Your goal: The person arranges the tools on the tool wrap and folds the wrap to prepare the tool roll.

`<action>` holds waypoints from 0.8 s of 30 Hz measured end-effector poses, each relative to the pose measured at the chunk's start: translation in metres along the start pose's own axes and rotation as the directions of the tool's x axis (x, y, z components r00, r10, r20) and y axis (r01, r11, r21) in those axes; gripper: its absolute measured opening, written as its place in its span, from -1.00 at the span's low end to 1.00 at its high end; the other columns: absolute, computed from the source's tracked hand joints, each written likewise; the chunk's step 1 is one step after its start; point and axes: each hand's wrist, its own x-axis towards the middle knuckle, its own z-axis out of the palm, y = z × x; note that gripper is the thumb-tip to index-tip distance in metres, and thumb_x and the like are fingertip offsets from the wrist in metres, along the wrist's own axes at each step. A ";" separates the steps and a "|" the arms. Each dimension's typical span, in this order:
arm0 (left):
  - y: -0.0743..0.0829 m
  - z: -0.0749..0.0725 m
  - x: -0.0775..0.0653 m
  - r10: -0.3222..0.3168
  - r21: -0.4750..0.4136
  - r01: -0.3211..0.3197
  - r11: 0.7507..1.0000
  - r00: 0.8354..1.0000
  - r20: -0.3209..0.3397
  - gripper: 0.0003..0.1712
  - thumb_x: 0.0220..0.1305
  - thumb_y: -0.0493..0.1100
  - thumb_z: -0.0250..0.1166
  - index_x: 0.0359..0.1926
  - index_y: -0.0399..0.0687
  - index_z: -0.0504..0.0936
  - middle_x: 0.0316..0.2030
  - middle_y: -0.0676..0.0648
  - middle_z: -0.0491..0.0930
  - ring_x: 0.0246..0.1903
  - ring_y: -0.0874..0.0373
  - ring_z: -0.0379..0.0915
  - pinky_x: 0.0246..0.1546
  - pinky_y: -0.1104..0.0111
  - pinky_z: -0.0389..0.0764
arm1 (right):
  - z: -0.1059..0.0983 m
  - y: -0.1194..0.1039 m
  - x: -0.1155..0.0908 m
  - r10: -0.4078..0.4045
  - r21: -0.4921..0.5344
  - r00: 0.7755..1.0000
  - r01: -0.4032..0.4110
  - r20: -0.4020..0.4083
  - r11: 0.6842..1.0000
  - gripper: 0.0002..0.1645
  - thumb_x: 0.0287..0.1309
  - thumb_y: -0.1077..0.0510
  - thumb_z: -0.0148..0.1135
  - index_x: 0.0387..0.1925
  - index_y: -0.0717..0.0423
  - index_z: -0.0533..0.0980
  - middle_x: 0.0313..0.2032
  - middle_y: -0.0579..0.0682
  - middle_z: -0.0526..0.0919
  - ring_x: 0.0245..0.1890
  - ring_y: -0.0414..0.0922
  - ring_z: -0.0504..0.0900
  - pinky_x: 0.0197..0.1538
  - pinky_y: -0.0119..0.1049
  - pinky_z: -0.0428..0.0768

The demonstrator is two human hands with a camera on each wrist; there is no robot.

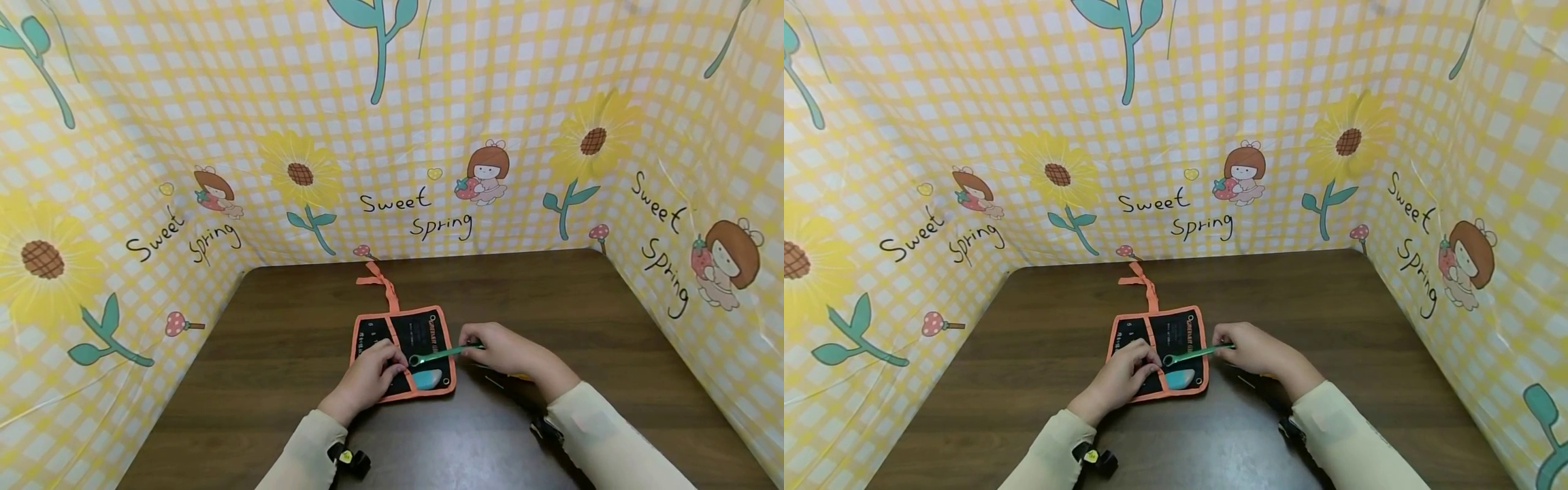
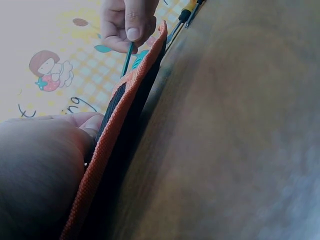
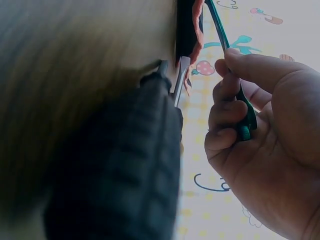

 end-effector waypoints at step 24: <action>0.002 0.000 0.000 0.014 0.051 -0.013 0.999 1.000 -0.008 -0.84 0.49 -0.15 0.34 -0.21 0.32 0.63 -0.18 0.30 0.50 -0.25 0.36 0.47 -0.18 0.34 0.58 | 0.010 -0.019 0.016 -0.015 -0.069 0.995 0.022 0.098 0.997 -0.93 0.47 0.15 0.30 -0.21 -0.04 0.55 -0.39 -0.23 0.61 -0.42 -0.26 0.47 -0.27 -0.22 0.49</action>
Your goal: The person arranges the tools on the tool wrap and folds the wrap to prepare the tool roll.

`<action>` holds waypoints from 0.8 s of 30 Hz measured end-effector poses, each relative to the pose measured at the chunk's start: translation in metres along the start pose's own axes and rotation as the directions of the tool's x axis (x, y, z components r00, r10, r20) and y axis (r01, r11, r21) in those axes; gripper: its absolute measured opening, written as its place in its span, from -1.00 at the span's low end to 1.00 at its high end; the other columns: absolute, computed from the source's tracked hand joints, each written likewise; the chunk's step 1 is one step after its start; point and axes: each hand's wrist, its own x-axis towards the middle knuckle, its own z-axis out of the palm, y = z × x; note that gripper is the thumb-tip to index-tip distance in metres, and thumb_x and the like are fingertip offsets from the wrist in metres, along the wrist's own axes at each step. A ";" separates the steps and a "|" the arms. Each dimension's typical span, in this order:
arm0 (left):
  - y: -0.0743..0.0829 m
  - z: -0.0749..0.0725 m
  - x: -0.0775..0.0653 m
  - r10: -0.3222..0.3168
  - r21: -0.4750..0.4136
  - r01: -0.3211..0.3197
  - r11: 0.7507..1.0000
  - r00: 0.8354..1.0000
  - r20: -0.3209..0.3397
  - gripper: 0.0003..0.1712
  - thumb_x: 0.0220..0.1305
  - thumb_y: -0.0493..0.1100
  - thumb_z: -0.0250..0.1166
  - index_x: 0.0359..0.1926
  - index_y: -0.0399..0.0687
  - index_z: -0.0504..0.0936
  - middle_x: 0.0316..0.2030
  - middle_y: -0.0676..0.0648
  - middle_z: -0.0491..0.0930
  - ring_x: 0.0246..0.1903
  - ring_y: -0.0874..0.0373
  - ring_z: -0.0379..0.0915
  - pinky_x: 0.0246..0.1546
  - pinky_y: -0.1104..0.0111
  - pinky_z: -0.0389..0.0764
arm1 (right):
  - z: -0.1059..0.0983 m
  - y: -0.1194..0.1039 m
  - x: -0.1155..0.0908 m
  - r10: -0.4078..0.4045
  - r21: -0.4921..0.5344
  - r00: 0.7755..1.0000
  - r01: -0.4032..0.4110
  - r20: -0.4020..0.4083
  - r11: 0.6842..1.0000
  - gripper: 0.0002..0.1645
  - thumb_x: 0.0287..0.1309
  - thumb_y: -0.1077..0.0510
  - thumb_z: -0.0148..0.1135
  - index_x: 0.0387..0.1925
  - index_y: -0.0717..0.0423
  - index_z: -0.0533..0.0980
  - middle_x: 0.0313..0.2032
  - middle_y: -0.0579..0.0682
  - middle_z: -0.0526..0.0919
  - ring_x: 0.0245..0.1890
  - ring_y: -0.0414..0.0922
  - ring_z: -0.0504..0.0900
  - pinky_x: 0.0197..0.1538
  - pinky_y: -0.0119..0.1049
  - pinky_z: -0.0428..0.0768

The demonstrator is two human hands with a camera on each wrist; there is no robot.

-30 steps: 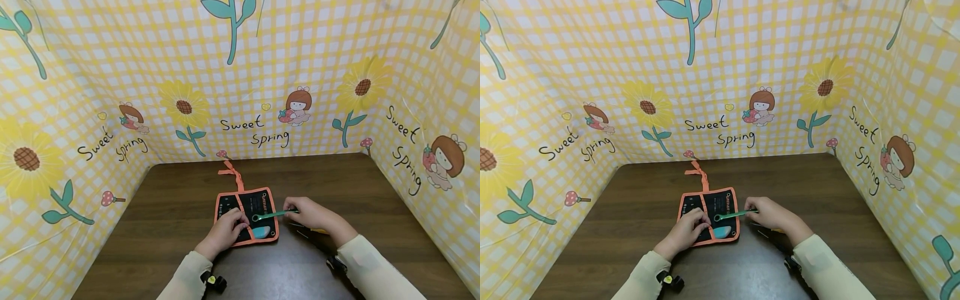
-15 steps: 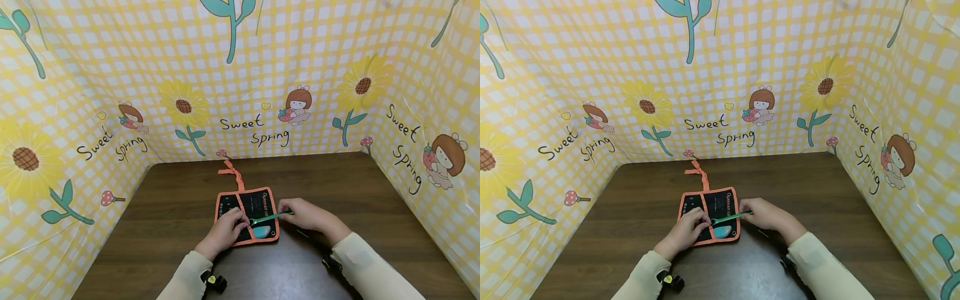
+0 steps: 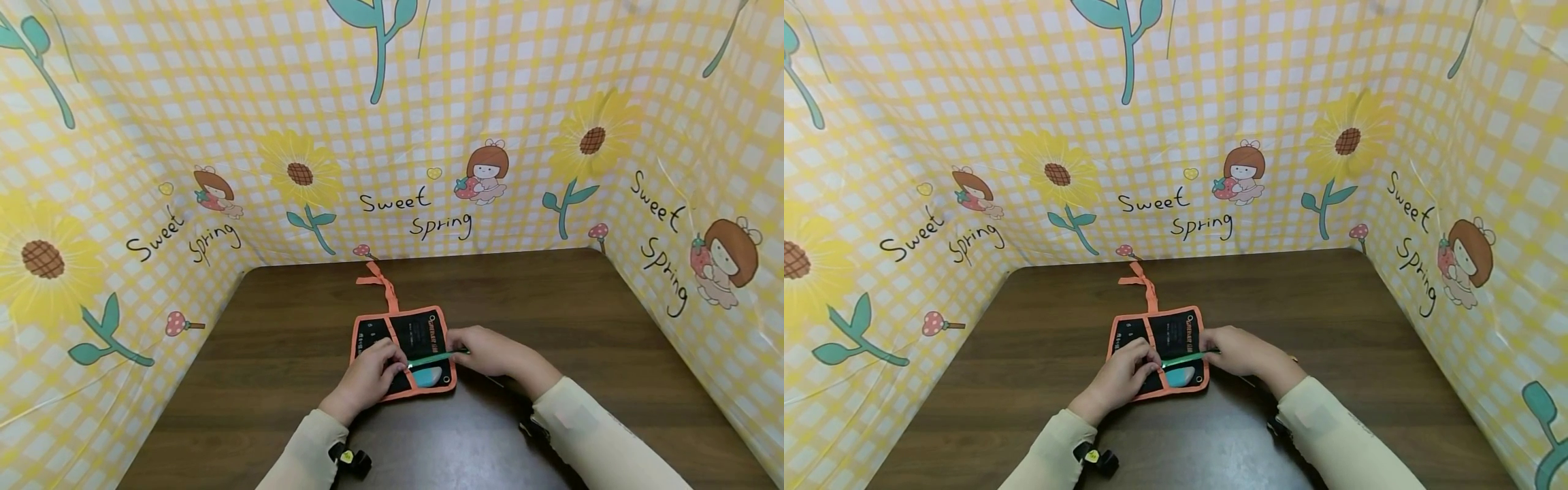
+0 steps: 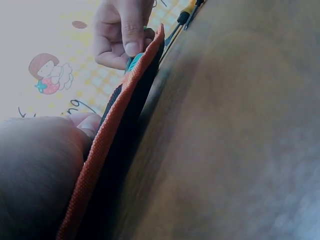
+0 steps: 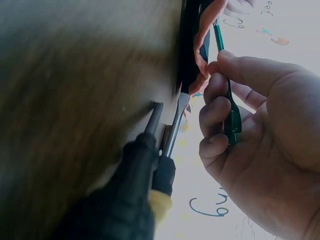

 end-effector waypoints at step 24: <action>-0.001 0.002 0.000 -0.036 -0.030 0.037 0.999 0.998 0.042 -0.79 0.49 -0.17 0.34 -0.23 0.34 0.61 -0.19 0.29 0.50 -0.25 0.34 0.48 -0.18 0.36 0.59 | 0.000 0.003 -0.002 0.043 -0.136 0.997 -0.051 -0.061 0.989 -0.78 0.21 0.32 0.45 -0.20 -0.04 0.65 -0.21 -0.16 0.60 -0.23 -0.17 0.57 -0.13 -0.15 0.59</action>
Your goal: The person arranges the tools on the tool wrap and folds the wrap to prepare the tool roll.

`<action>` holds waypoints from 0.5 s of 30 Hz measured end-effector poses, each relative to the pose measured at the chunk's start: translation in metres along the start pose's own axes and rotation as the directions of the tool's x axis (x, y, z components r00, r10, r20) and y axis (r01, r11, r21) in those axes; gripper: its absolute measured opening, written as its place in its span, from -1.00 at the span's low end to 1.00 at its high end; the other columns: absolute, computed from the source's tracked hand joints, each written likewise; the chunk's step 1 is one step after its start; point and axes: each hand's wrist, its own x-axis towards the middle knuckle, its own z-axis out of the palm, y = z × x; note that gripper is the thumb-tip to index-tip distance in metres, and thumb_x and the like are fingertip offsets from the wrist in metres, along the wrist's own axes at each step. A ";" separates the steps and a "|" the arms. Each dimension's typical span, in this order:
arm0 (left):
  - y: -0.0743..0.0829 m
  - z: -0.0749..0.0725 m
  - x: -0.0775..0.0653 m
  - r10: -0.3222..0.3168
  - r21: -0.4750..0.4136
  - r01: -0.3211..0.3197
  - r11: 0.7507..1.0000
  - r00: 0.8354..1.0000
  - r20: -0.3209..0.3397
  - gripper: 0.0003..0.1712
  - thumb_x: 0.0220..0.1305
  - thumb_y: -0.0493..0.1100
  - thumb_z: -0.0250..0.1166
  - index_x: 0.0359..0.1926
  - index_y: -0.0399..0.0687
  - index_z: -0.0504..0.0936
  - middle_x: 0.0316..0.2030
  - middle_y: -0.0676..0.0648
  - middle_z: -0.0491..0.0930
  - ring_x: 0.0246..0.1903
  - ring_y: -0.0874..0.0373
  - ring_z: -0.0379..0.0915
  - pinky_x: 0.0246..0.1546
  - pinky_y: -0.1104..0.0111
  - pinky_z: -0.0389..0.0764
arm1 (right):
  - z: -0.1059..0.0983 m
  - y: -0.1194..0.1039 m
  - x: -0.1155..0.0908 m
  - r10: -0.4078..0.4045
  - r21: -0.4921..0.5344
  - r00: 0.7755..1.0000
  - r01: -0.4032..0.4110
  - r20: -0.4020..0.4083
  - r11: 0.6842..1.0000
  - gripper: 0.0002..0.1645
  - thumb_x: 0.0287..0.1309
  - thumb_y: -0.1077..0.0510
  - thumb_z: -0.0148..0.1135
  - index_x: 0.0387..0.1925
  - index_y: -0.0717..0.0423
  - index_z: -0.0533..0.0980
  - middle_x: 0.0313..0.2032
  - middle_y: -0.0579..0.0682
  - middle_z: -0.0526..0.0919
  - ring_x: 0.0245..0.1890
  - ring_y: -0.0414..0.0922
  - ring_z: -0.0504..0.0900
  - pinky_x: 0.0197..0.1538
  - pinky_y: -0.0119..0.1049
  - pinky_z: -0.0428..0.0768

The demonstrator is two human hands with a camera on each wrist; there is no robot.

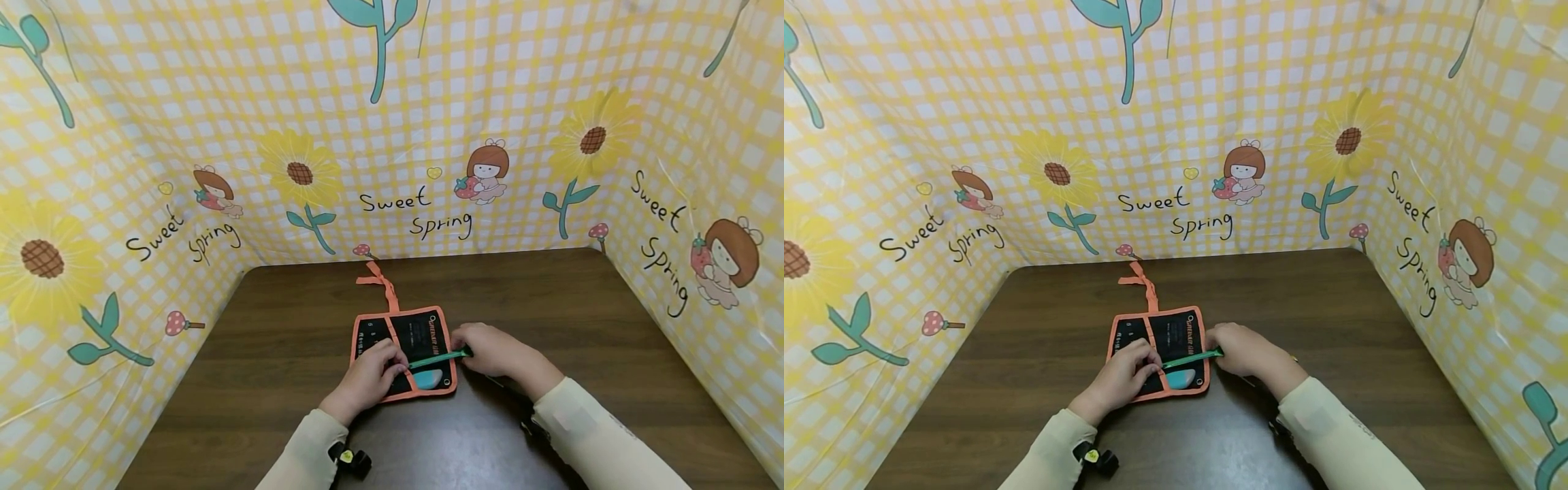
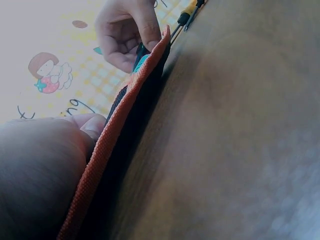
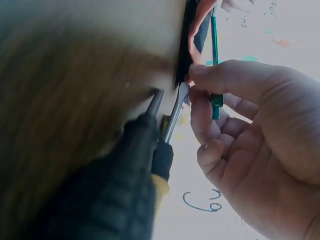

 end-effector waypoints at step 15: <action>0.002 -0.001 -0.001 0.011 -0.008 -0.011 1.000 1.000 -0.005 -0.79 0.47 -0.19 0.36 -0.23 0.31 0.62 -0.20 0.27 0.50 -0.28 0.32 0.47 -0.20 0.33 0.58 | -0.004 0.011 -0.012 0.001 -0.048 0.998 -0.004 -0.065 0.999 -0.80 0.18 0.10 0.58 -0.22 -0.21 0.69 -0.29 -0.19 0.56 -0.37 -0.24 0.48 -0.26 -0.22 0.53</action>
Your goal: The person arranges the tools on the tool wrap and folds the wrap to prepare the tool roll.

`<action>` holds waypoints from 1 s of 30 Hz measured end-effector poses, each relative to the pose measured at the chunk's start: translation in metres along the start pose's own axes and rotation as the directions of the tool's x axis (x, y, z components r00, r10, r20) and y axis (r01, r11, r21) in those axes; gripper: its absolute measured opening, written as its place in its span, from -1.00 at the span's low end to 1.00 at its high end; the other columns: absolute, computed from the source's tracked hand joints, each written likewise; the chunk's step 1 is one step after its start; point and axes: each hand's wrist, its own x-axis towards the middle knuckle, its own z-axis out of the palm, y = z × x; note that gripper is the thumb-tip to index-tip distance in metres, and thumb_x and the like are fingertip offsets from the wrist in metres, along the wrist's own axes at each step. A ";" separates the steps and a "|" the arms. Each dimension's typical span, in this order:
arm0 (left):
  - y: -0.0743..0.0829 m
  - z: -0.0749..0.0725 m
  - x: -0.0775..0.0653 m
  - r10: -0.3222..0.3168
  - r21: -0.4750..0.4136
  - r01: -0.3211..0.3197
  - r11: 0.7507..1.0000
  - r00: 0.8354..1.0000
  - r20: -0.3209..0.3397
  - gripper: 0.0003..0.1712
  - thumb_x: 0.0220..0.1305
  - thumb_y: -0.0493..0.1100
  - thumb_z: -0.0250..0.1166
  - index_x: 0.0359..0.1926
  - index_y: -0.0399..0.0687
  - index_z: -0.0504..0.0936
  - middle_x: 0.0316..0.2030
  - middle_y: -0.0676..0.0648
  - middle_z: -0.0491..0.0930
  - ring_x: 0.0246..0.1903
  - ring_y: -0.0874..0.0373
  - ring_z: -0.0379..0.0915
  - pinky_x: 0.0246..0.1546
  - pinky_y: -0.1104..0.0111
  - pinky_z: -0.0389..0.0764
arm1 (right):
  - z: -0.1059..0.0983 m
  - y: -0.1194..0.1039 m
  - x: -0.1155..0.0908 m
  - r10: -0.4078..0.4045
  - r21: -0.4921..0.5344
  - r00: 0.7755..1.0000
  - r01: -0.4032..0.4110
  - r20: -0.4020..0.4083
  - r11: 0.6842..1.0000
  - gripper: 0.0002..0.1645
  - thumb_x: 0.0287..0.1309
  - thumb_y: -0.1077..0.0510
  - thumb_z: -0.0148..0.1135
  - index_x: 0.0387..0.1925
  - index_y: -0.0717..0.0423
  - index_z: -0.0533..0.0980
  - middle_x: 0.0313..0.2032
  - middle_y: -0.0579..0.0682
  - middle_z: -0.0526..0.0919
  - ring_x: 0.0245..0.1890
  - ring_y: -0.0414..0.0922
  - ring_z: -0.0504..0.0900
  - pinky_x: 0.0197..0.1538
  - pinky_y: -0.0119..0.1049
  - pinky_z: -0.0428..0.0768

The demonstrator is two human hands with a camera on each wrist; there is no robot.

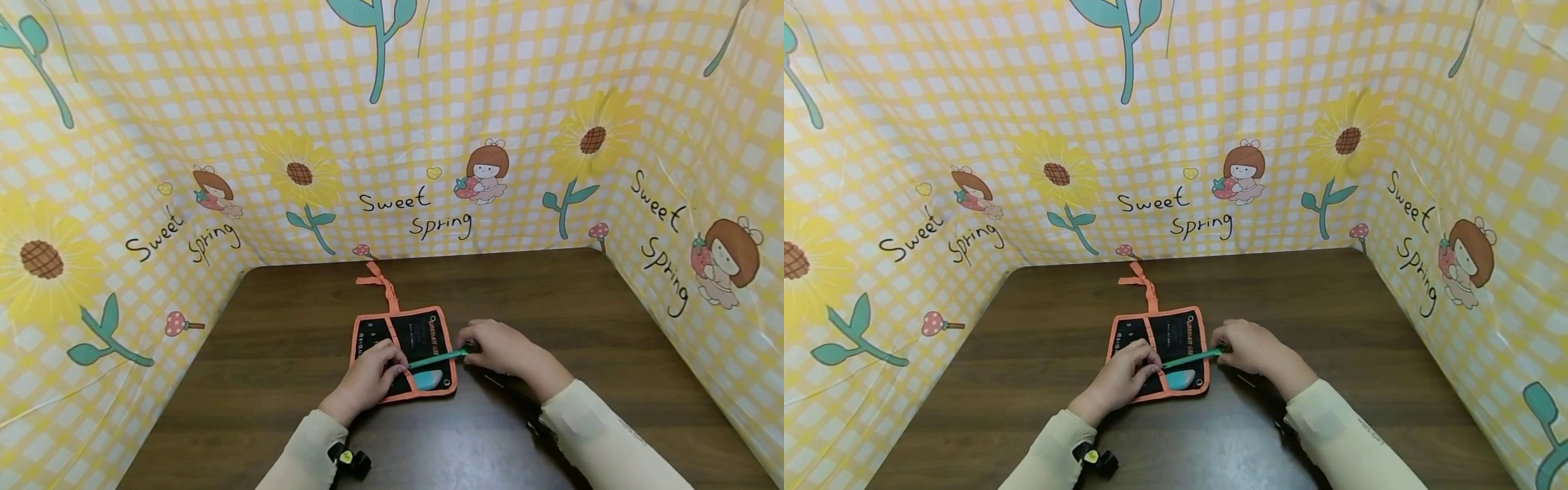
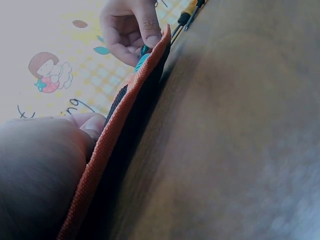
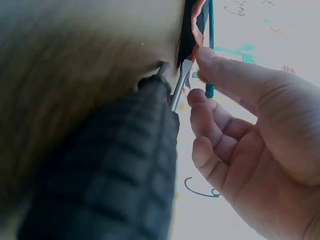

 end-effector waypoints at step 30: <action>0.000 0.000 0.000 -0.008 0.070 0.010 0.997 0.999 -0.035 -0.83 0.47 -0.10 0.36 -0.24 0.38 0.62 -0.19 0.33 0.50 -0.24 0.39 0.49 -0.16 0.34 0.60 | -0.009 -0.014 0.010 -0.045 0.061 0.997 0.041 0.063 0.997 -0.88 0.25 0.24 0.50 -0.19 0.01 0.72 -0.36 -0.16 0.54 -0.40 -0.25 0.49 -0.31 -0.29 0.54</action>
